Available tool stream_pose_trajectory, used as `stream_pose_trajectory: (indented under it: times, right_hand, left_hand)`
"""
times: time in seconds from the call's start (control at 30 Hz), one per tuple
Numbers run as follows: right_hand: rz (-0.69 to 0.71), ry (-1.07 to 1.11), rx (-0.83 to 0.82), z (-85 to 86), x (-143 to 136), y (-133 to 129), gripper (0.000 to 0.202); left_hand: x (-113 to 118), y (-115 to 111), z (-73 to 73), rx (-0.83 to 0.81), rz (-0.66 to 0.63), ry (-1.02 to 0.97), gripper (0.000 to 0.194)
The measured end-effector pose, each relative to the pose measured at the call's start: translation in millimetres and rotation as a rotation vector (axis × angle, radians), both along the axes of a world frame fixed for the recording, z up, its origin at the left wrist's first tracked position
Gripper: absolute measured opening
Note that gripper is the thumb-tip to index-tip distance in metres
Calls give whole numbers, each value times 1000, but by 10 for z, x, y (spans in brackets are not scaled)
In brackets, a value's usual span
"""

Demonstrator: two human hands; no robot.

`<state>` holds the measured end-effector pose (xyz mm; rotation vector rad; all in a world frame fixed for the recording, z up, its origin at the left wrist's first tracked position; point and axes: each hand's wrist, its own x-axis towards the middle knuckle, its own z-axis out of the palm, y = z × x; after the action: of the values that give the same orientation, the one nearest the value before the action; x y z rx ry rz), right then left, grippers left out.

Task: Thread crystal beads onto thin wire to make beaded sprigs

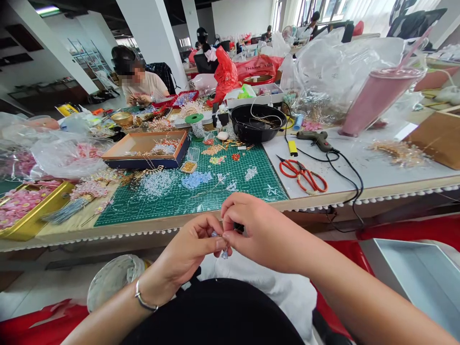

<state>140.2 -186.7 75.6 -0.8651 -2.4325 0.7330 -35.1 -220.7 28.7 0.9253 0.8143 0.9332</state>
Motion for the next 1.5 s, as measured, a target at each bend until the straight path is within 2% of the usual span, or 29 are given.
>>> stream_pose_trajectory:
  times: [0.13, 0.2, 0.33, 0.4, 0.47, 0.53, 0.6, 0.63, 0.73, 0.83, 0.93, 1.03, 1.17, 1.37, 1.5]
  right_hand:
    - [-9, -8, 171, -12, 30, 50, 15]
    - [-121, 13, 301, -23, 96, 134, 14]
    - [-451, 42, 524, -15, 266, 272, 9]
    - [-527, 32, 651, 12, 311, 238, 4]
    - [-444, -17, 805, 36, 309, 141, 19]
    - [-194, -106, 873, 36, 271, 38, 30]
    - [45, -203, 804, 1, 220, -23, 30]
    - [112, -246, 743, -26, 197, -34, 30]
    - [145, -343, 630, -114, 164, -21, 29]
    - [135, -368, 604, -178, 167, -4, 22]
    - [112, -293, 559, -227, 158, -7, 18]
    - [34, -215, 504, -270, 121, -5, 18]
    - [-82, -217, 486, -312, 85, 22, 16]
    - [-159, -184, 509, -392, 121, 68, 18]
    - [-225, -146, 494, -360, 207, 101, 21]
  left_hand:
    - [4, 5, -17, -41, -20, -15, 17]
    - [9, 6, -26, -62, -33, -24, 19]
    - [10, 14, -25, -105, -49, -45, 19]
    - [3, 23, -20, -115, -47, -55, 19]
    - [-4, 35, -17, -118, -52, -65, 19]
    - [-7, 45, -16, -121, -64, -77, 19]
    - [-4, 55, -13, -123, -72, -81, 20]
    - [-2, 59, -11, -126, -75, -79, 20]
    - [2, 70, -2, -149, -78, -56, 22]
    - [-3, 72, 2, -155, -91, -22, 21]
    - [-1, 67, -14, -125, -104, -10, 19]
    - [17, 64, -43, -105, -118, 11, 19]
    - [36, 59, -70, -89, -124, 22, 19]
    - [3, 36, -72, -83, -156, 28, 19]
    - [-27, 33, -41, -58, -96, 34, 18]
